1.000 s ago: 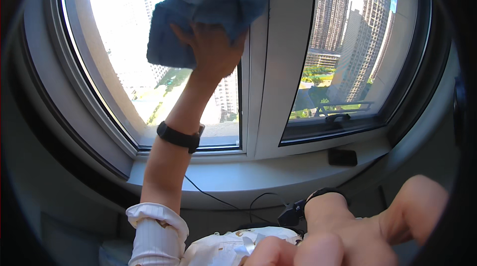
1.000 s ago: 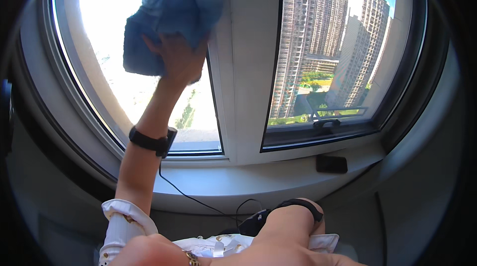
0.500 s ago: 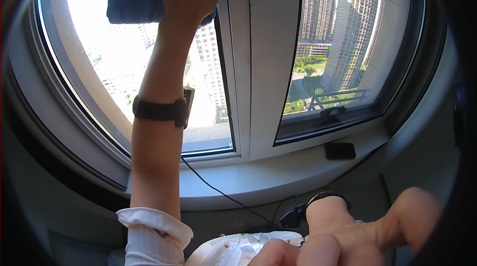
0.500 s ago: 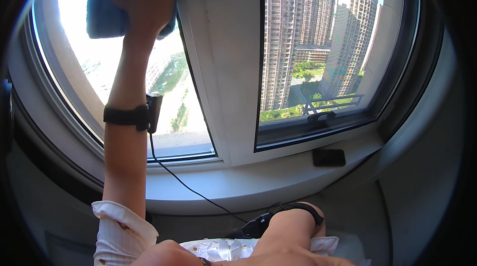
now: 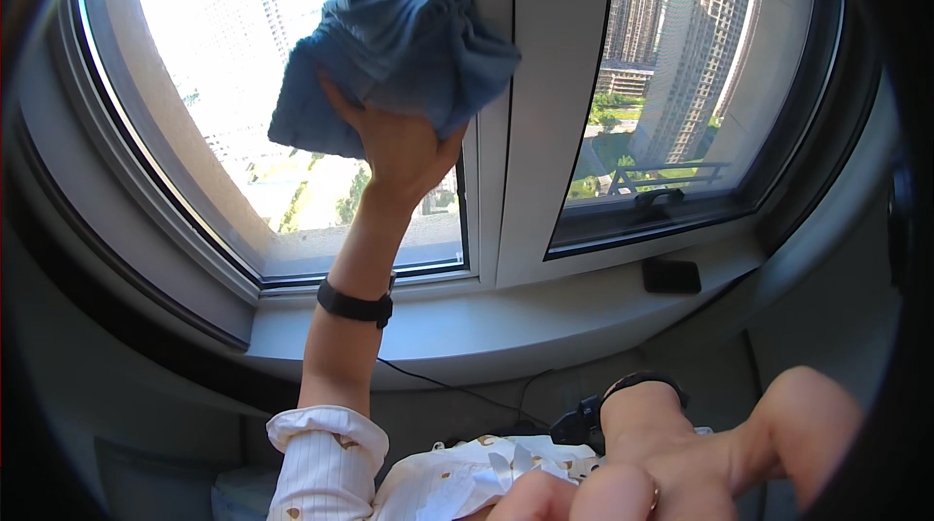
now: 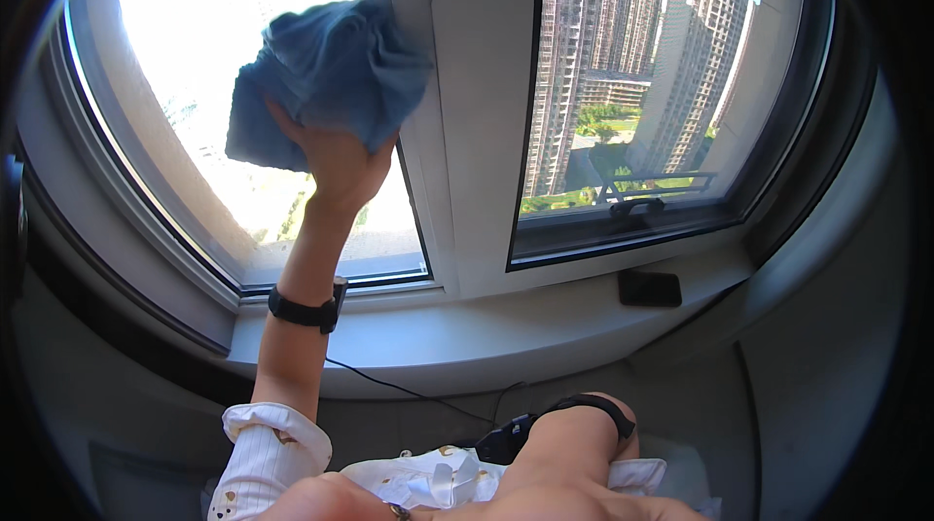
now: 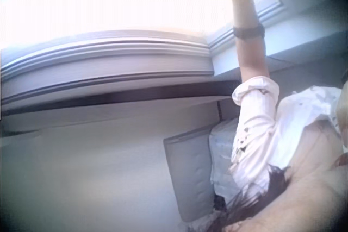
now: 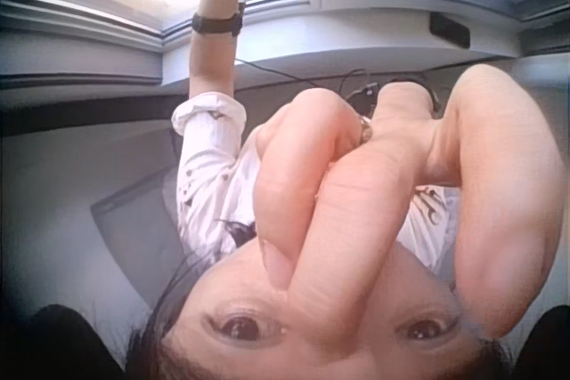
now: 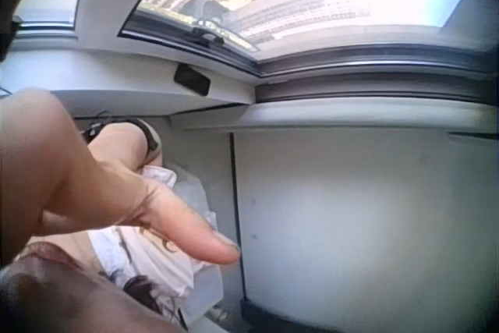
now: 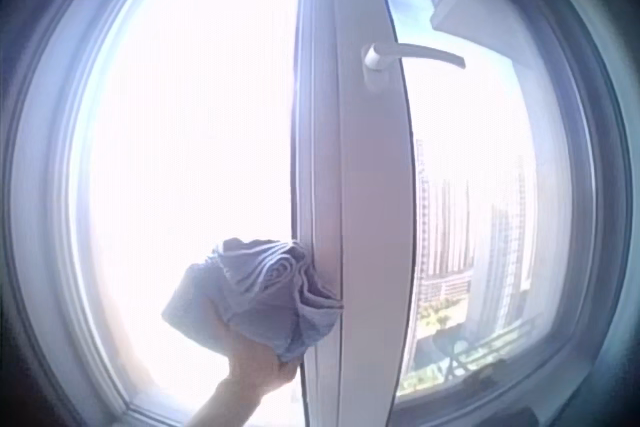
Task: The recorder uses a blue cloth to wipe down a window ledge, window panes, and a white wardrobe door.
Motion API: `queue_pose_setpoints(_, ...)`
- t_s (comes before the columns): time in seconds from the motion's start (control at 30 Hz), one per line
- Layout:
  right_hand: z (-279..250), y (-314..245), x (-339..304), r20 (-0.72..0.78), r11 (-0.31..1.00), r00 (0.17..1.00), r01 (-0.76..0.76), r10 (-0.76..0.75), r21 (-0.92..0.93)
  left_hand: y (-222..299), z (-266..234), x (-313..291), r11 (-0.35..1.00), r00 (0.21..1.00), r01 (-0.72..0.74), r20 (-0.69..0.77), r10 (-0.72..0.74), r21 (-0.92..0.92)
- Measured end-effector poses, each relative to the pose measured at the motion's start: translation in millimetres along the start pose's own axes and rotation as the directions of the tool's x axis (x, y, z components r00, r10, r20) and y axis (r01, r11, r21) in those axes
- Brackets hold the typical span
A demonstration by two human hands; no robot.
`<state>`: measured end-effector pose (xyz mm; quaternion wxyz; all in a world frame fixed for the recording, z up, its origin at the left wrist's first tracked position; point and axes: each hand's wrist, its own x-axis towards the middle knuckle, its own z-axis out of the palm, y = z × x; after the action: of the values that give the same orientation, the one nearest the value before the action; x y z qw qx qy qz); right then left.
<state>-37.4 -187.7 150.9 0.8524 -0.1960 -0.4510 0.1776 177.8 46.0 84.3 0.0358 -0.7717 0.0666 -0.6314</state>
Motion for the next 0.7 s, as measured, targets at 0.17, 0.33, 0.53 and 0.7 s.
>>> queue_pose_setpoints(0.17, 13.6, 2.8, -10.9, -0.389, 0.999, 0.921, 0.038, -0.030, 0.014, 15.7, 1.7, -69.2, 1.000, 0.981, 0.004, 0.194, -0.002, -0.009)
queue_pose_setpoints(0.33, -94.9, 28.6, -5.8, -0.022, 0.961, 0.998, 0.056, -0.064, -0.269, -0.9, -1.5, -153.1, 0.998, 0.895, 0.058, 0.444, -0.038, -0.030)
queue_pose_setpoints(0.53, -221.4, 67.8, -64.1, -0.257, 0.381, 0.940, -0.158, -0.226, -0.911, -22.2, 6.9, -132.7, 0.997, 0.956, 0.002, 0.294, -0.023, 0.073)
queue_pose_setpoints(0.7, -298.0, 109.8, -121.1, -0.209, -0.107, 0.957, -0.233, -0.199, -0.967, -44.3, -9.5, -93.9, 0.996, 0.971, -0.015, 0.240, -0.007, 0.087)
